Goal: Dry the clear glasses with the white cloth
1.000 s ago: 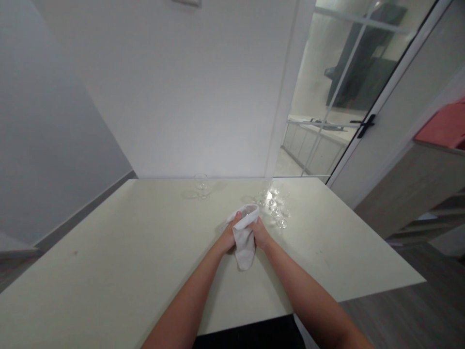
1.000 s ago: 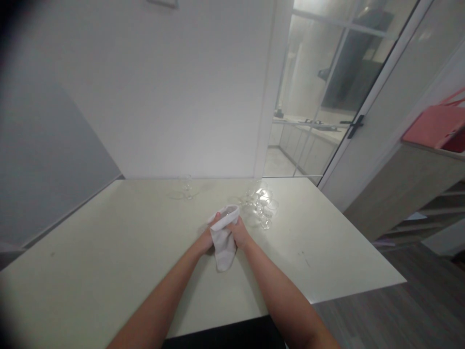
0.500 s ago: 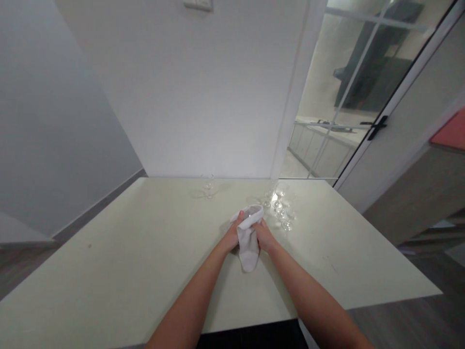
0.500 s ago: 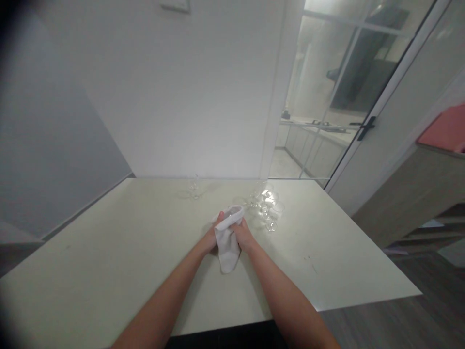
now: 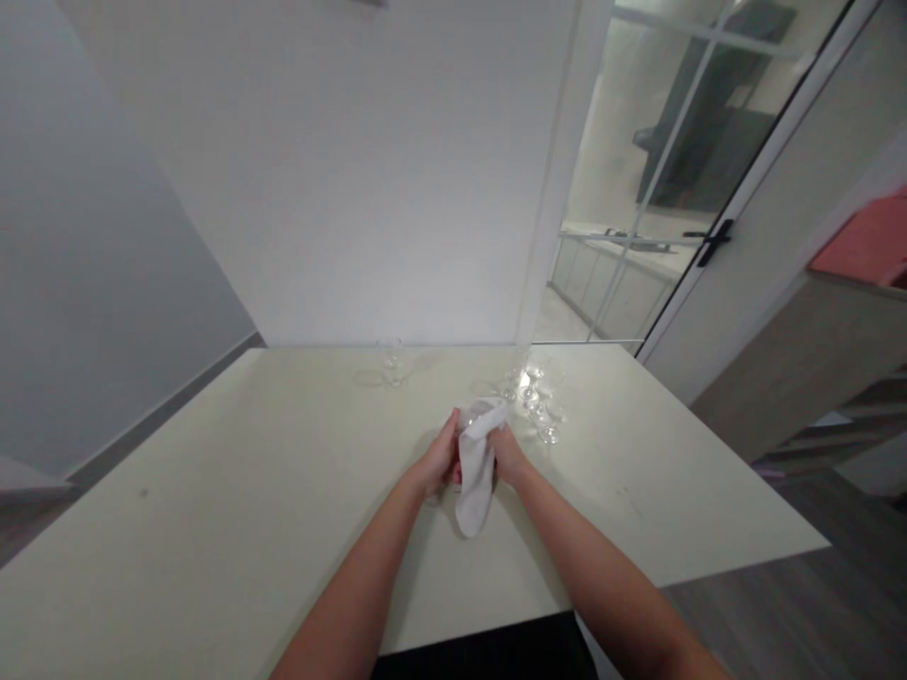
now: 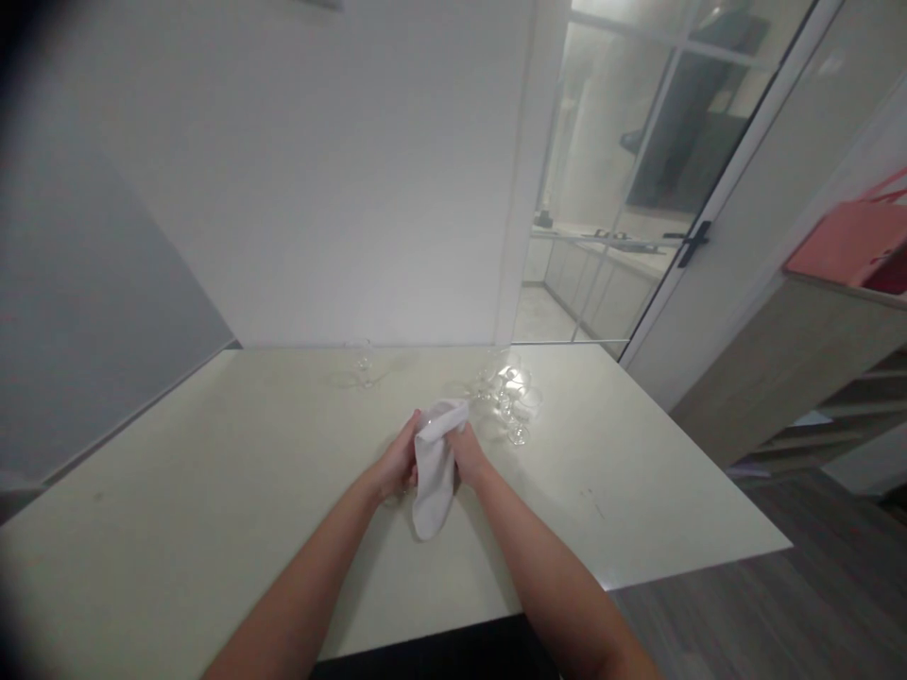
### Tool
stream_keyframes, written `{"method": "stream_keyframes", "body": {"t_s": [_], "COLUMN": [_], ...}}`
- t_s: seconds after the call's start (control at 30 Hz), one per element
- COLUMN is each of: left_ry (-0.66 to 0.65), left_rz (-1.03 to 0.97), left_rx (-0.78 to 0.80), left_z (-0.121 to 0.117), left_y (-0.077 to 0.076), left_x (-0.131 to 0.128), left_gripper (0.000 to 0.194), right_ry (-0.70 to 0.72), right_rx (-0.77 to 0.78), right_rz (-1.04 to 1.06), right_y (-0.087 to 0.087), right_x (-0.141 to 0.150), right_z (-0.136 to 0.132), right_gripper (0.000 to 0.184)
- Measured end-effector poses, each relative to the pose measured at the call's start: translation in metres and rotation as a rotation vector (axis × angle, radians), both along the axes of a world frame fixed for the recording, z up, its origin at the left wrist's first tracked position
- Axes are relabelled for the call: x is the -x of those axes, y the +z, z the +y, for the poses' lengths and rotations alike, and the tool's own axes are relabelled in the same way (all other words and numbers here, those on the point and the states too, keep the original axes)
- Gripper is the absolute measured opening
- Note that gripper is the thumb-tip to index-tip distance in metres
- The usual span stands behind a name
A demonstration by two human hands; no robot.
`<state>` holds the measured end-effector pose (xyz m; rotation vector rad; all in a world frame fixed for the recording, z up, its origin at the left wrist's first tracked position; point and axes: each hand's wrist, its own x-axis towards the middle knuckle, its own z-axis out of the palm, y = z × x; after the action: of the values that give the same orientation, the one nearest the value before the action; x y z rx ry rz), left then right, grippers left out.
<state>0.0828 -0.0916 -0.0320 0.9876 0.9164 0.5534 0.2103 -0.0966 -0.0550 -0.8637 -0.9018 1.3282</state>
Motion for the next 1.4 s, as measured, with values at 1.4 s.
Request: {"method": "stream_keyframes", "body": {"t_s": [1.4], "left_ry": [-0.144], "left_rz": [-0.016], "left_rx": [-0.116], "left_z": [-0.008], "left_y": [0.008], "left_x": [-0.006], "left_gripper": [0.052], "right_ry": [-0.24], "right_rx": [0.062], "right_rz": [0.206], "right_y": [0.021], "right_x": [-0.008], "right_z": [-0.006], "right_gripper": [0.034]}}
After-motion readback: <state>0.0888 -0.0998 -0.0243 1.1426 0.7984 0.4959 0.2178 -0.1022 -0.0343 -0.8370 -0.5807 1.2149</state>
